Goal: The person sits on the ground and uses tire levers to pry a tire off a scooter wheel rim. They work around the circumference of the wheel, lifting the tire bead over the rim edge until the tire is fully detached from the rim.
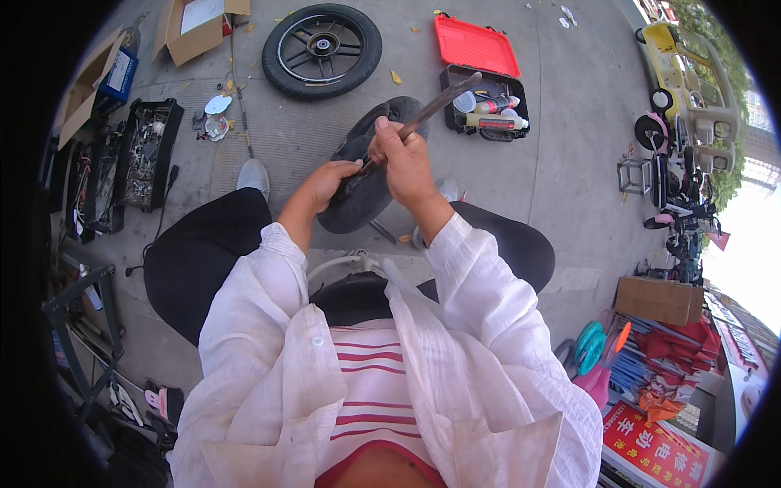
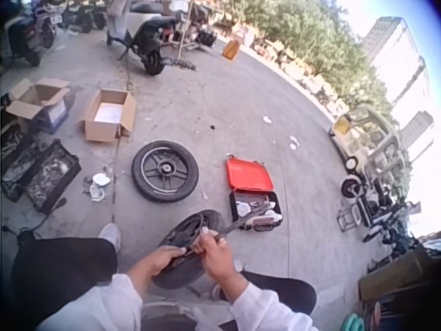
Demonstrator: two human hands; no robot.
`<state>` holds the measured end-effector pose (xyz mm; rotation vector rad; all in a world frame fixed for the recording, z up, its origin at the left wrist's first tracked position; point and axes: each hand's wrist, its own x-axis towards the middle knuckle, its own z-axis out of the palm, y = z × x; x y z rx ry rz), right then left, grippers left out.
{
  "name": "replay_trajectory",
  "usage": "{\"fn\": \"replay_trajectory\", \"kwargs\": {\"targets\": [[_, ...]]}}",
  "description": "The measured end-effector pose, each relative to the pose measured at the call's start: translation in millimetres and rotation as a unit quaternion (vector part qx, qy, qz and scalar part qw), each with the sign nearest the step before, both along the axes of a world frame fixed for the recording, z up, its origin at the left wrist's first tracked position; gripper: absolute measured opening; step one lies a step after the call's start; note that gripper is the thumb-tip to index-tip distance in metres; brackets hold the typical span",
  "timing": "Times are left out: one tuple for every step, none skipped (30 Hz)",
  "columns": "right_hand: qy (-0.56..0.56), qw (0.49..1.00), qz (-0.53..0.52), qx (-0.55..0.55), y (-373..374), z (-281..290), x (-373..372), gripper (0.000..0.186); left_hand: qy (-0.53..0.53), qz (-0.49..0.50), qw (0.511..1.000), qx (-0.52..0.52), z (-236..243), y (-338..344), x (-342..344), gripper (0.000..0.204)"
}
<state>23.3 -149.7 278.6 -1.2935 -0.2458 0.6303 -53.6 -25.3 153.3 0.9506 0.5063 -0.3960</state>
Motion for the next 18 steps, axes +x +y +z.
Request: {"fn": "replay_trajectory", "kwargs": {"targets": [[-0.005, 1.0, 0.001, -0.002, -0.9, 0.4, -0.1, 0.043, 0.001, -0.005, 1.0, 0.007, 1.3, -0.3, -0.2, 0.033], [-0.01, 1.0, 0.001, -0.004, -1.5, 0.7, -0.4, 0.042, 0.001, -0.006, 1.0, 0.005, 0.9, -1.0, -0.4, 0.033], [-0.015, 1.0, 0.0, -0.011, -2.0, 1.0, -1.0, 0.042, 0.001, -0.008, 1.0, 0.002, 0.8, -1.8, -0.5, 0.033], [-0.021, 1.0, -0.002, -0.019, -2.9, 1.4, -1.5, 0.041, 0.001, -0.011, 1.0, 0.0, 1.6, -2.9, -0.1, 0.033], [-0.026, 0.999, -0.003, -0.027, -3.9, 2.0, -2.0, 0.041, 0.001, -0.014, 1.0, 0.005, 2.4, -3.7, 0.2, 0.034], [-0.02, 1.0, 0.006, -0.022, -4.5, 3.3, -2.8, 0.041, 0.001, -0.018, 1.0, 0.011, 3.2, -4.3, 0.5, 0.034], [-0.014, 1.0, 0.016, -0.017, -4.6, 4.9, -4.1, 0.041, 0.002, -0.022, 1.0, 0.017, 3.8, -4.7, 0.3, 0.034], [-0.008, 1.0, 0.027, -0.012, -4.6, 5.6, -5.0, 0.041, 0.001, -0.027, 1.0, 0.014, 1.5, -4.8, 0.6, 0.034], [-0.008, 0.999, 0.037, -0.021, -4.4, 3.8, -5.2, 0.041, 0.0, -0.033, 0.999, 0.011, -2.2, -4.3, 1.2, 0.033], [-0.007, 0.998, 0.048, -0.029, -3.9, -0.1, -5.6, 0.041, -0.001, -0.039, 0.999, 0.009, -4.9, -3.5, 1.6, 0.032], [-0.007, 0.998, 0.059, -0.038, -4.0, -4.1, -6.2, 0.041, -0.01, -0.037, 0.999, 0.002, -7.5, -3.0, 1.8, 0.031], [-0.021, 0.995, 0.074, -0.06, -5.1, -8.9, -7.2, 0.041, -0.02, -0.034, 0.999, -0.004, -10.1, -2.4, 2.0, 0.029], [-0.033, 0.992, 0.087, -0.083, -6.9, -13.6, -9.1, 0.041, -0.028, -0.035, 0.999, -0.012, -6.3, -2.2, 1.9, 0.028], [-0.045, 0.988, 0.099, -0.106, -9.2, -17.8, -10.5, 0.04, -0.03, -0.046, 0.998, 0.001, -2.6, -1.9, 2.5, 0.027], [-0.057, 0.985, 0.112, -0.117, -11.8, -21.7, -10.8, 0.04, -0.032, -0.059, 0.998, 0.014, 1.1, -1.3, 4.0, 0.025], [-0.067, 0.981, 0.128, -0.126, -11.0, -22.1, -12.5, 0.04, -0.034, -0.068, 0.997, 0.028, 5.1, 0.3, 2.9, 0.025], [-0.078, 0.977, 0.143, -0.136, -10.7, -22.4, -14.3, 0.04, -0.037, -0.072, 0.996, 0.031, -2.6, 1.5, 2.9, 0.024], [-0.088, 0.972, 0.158, -0.149, -11.3, -21.8, -15.0, 0.039, -0.041, -0.078, 0.996, 0.033, -14.8, 2.9, 4.9, 0.024]]}}
